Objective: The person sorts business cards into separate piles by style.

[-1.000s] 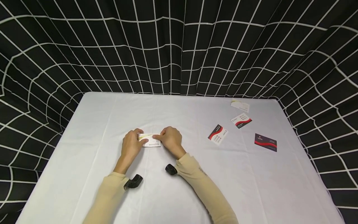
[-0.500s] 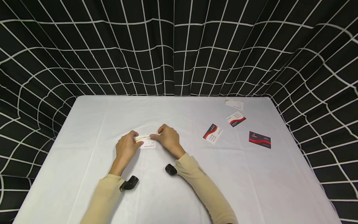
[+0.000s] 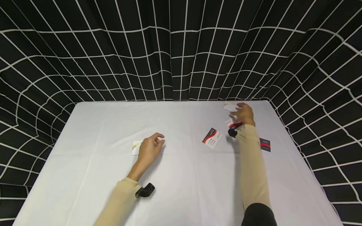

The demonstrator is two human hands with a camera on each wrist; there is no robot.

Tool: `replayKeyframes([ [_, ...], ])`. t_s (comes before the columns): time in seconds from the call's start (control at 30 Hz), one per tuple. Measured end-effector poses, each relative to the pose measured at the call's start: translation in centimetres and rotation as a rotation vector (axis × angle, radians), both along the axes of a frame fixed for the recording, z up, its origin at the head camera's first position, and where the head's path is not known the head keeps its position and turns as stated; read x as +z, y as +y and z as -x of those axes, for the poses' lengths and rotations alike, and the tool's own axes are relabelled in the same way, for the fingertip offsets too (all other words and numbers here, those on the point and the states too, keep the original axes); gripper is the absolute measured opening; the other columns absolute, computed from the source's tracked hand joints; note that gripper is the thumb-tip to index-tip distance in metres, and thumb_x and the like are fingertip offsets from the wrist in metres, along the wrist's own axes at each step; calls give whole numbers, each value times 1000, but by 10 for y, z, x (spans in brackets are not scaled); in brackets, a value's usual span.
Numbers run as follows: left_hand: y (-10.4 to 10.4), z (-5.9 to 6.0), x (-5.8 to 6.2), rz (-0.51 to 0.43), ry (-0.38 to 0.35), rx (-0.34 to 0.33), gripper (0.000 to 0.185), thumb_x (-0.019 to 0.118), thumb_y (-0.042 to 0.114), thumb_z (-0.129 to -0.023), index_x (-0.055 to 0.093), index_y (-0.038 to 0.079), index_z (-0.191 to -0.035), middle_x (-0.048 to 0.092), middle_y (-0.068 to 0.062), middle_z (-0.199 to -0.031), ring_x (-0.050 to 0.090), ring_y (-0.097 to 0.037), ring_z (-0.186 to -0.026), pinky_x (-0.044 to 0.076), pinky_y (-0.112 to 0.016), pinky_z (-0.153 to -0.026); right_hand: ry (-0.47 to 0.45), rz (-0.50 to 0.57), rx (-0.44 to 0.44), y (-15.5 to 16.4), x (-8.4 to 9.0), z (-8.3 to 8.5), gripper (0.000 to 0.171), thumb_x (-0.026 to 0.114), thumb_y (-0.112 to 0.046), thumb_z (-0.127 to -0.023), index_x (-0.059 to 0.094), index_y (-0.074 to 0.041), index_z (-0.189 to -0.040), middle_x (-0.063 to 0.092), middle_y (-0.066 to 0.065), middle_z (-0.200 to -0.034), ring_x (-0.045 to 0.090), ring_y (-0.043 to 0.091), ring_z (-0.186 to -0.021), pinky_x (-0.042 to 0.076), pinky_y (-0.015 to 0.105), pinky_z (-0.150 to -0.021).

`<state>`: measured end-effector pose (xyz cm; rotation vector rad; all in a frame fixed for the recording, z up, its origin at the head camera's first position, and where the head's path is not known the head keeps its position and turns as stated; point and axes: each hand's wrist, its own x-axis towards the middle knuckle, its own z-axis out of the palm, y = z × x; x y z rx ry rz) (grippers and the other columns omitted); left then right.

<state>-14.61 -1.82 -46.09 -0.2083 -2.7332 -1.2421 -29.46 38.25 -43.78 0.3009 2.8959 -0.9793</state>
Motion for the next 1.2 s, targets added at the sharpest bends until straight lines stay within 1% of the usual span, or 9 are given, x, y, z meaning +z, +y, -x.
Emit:
replayKeyframes([
  [0.1, 29, 3, 0, 2, -16, -49, 15, 68, 11, -92, 71, 4, -104, 61, 3, -64, 45, -4, -46, 38, -21, -44, -93, -12, 13, 33, -14, 13, 73, 68, -25, -92, 32, 11, -145, 35, 33, -147, 30, 47, -137, 24, 56, -113],
  [0.23, 63, 6, 1, -3, -44, -134, 14, 67, 12, -93, 71, 5, -105, 60, 6, -64, 46, -3, -47, 39, -19, -46, -92, -20, 31, 47, -25, 24, 79, 71, -27, -91, 30, 9, -147, 33, 33, -148, 30, 46, -138, 24, 56, -113],
  [0.33, 80, 5, -1, -10, -63, -190, 15, 66, 11, -93, 70, 4, -105, 57, 7, -62, 44, -2, -47, 39, -18, -46, -103, -37, 55, 44, -24, 24, 77, 72, -26, -90, 32, 9, -146, 34, 34, -146, 33, 47, -134, 26, 58, -111],
  [0.47, 92, 11, -5, -17, -67, -221, 15, 65, 12, -93, 70, 4, -105, 56, 8, -60, 43, -2, -47, 38, -17, -47, -94, -65, 31, 36, -14, 24, 63, 72, -24, -90, 47, 12, -135, 46, 34, -135, 45, 44, -121, 37, 56, -103],
  [0.63, 90, 30, -9, -81, -116, -202, 18, 64, 11, -94, 68, 1, -109, 61, 4, -69, 46, -3, -51, 39, -18, -48, 21, 40, -7, 19, -2, 19, 46, 72, -20, -90, 61, 10, -122, 63, 27, -116, 57, 25, -95, 48, 31, -77],
  [0.73, 84, 41, -8, -103, -133, -155, 28, 66, 12, -93, 64, 0, -119, 65, -1, -79, 50, -7, -56, 42, -21, -53, 8, 139, 62, -9, 4, 10, 47, 74, -23, -89, 62, 10, -121, 70, 14, -96, 60, 10, -75, 47, 20, -63],
  [0.83, 79, 46, -4, -100, -122, -139, 44, 67, 16, -94, 54, 0, -133, 67, -7, -93, 58, -16, -69, 48, -28, -65, -17, 207, 133, -45, 6, -4, 49, 76, -26, -88, 63, 10, -118, 71, 2, -82, 61, 2, -62, 48, 17, -57],
  [1.0, 76, 46, 0, -74, -117, -124, 59, 64, 25, -96, 41, 2, -145, 60, -18, -120, 61, -28, -103, 50, -41, -85, 52, 287, 225, -96, 1, -23, 36, 76, -21, -87, 69, 7, -108, 72, 5, -80, 65, 12, -61, 55, 26, -60],
  [1.2, 55, 43, 6, -78, -37, -42, 70, 67, 30, -93, 33, 8, -151, 55, -21, -130, 63, -33, -101, 52, -45, -82, -68, 334, 508, -153, 8, -45, 23, 76, -17, -87, 73, 2, -100, 72, 5, -77, 66, 34, -66, 56, 44, -63],
])
